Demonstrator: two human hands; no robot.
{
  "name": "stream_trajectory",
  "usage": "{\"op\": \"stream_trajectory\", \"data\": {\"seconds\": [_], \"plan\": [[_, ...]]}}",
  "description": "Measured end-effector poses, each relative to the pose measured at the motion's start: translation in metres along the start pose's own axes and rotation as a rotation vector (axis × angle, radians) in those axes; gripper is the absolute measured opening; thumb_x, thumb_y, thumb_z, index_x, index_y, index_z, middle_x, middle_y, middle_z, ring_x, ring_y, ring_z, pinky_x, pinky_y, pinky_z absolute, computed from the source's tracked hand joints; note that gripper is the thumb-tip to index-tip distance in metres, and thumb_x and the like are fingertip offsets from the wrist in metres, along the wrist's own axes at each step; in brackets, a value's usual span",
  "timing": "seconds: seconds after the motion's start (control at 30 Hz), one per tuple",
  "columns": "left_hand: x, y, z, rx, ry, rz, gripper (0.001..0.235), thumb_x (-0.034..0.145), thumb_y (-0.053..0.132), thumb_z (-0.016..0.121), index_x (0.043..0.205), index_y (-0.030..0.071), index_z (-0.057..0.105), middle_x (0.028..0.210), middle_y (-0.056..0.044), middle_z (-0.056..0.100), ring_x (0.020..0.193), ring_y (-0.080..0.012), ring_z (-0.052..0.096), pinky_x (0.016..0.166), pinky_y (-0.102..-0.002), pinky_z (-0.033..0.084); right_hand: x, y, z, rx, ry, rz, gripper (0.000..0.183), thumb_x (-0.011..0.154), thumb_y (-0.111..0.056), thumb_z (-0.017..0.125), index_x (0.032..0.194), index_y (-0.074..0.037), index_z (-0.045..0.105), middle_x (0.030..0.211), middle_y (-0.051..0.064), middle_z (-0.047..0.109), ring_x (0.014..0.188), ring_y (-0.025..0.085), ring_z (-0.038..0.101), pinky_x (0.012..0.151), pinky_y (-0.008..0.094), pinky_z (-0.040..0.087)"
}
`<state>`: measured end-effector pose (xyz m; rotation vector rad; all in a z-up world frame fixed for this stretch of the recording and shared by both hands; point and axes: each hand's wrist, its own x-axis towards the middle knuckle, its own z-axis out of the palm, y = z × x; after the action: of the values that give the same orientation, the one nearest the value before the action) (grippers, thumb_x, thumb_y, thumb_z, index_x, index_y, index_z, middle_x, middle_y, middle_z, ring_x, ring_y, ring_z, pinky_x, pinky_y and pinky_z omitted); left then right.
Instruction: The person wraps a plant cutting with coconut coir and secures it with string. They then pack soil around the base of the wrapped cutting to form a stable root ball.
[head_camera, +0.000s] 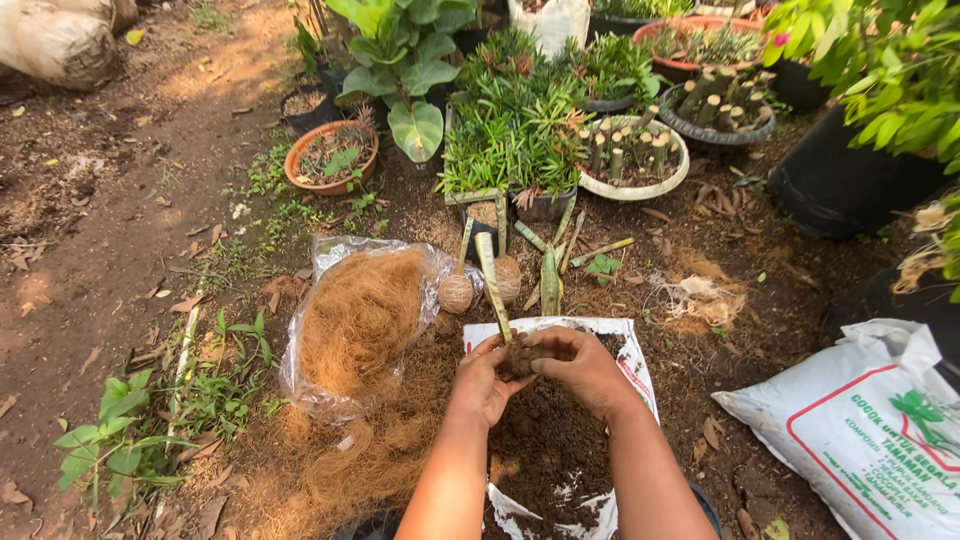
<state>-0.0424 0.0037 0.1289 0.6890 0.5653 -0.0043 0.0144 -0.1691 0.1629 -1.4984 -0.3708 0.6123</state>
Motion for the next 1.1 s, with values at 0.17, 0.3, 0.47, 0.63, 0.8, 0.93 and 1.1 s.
{"op": "stream_trajectory", "data": {"seconds": [0.17,0.3,0.47,0.63,0.8,0.93,1.1], "plan": [[-0.018,0.01,0.009,-0.071,-0.116,0.054,0.039,0.104,0.009,0.034,0.133,-0.005,0.057,0.123,-0.022,0.066,0.108,-0.0317,0.069,0.097,-0.057,0.059,-0.016,-0.043,0.022,-0.24,0.107,0.0,0.03,0.082,-0.003,0.075,0.111,-0.008,0.077,0.103,0.003,0.077,0.093,0.013,0.07,0.085,0.028,0.057],[-0.035,-0.004,0.002,-0.047,-0.184,0.1,0.041,0.104,0.015,0.037,0.134,-0.003,0.059,0.119,-0.018,0.065,0.102,-0.0271,0.067,0.093,-0.059,0.057,-0.042,-0.032,0.036,-0.33,0.222,-0.061,0.031,0.084,-0.002,0.075,0.114,-0.009,0.079,0.106,0.011,0.071,0.09,0.017,0.059,0.082,0.032,0.054],[-0.045,-0.011,0.011,-0.024,-0.176,0.099,0.038,0.105,0.019,0.041,0.129,-0.003,0.06,0.116,-0.016,0.066,0.104,-0.0251,0.068,0.091,-0.058,0.059,-0.05,-0.01,0.04,-0.106,0.265,-0.255,0.026,0.086,-0.002,0.065,0.11,-0.006,0.074,0.14,0.006,0.064,0.117,0.014,0.065,0.099,0.031,0.052],[-0.06,-0.007,0.023,0.017,-0.148,0.13,0.032,0.105,0.022,0.051,0.123,-0.001,0.064,0.113,-0.01,0.07,0.1,-0.0192,0.07,0.087,-0.047,0.062,-0.045,-0.005,0.049,-0.009,0.326,-0.244,0.028,0.087,-0.002,0.063,0.113,-0.005,0.073,0.147,0.009,0.062,0.122,0.017,0.064,0.105,0.033,0.05],[-0.064,-0.01,0.031,0.125,-0.132,0.258,0.027,0.104,0.018,0.058,0.121,0.0,0.067,0.105,-0.007,0.072,0.09,-0.0169,0.068,0.074,-0.034,0.058,-0.046,-0.011,0.062,-0.018,0.376,-0.161,0.03,0.086,0.001,0.064,0.115,0.0,0.072,0.152,0.006,0.061,0.118,0.021,0.067,0.102,0.036,0.054],[-0.06,-0.015,0.035,0.091,0.017,0.253,0.026,0.101,0.016,0.059,0.121,0.002,0.068,0.103,-0.008,0.072,0.087,-0.0177,0.067,0.075,-0.034,0.06,-0.043,-0.013,0.071,0.21,0.416,-0.221,0.057,0.088,-0.005,0.057,0.144,-0.012,0.051,0.148,0.009,0.058,0.135,0.014,0.054,0.108,0.032,0.044],[-0.064,-0.035,0.052,0.126,0.045,0.481,0.027,0.103,0.014,0.058,0.122,-0.002,0.07,0.11,-0.011,0.074,0.096,-0.016,0.068,0.088,-0.029,0.054,-0.037,-0.01,0.084,0.238,0.447,-0.059,0.048,0.101,-0.028,0.05,0.147,-0.018,0.048,0.137,0.01,0.063,0.12,0.018,0.06,0.1,0.03,0.047]]}}
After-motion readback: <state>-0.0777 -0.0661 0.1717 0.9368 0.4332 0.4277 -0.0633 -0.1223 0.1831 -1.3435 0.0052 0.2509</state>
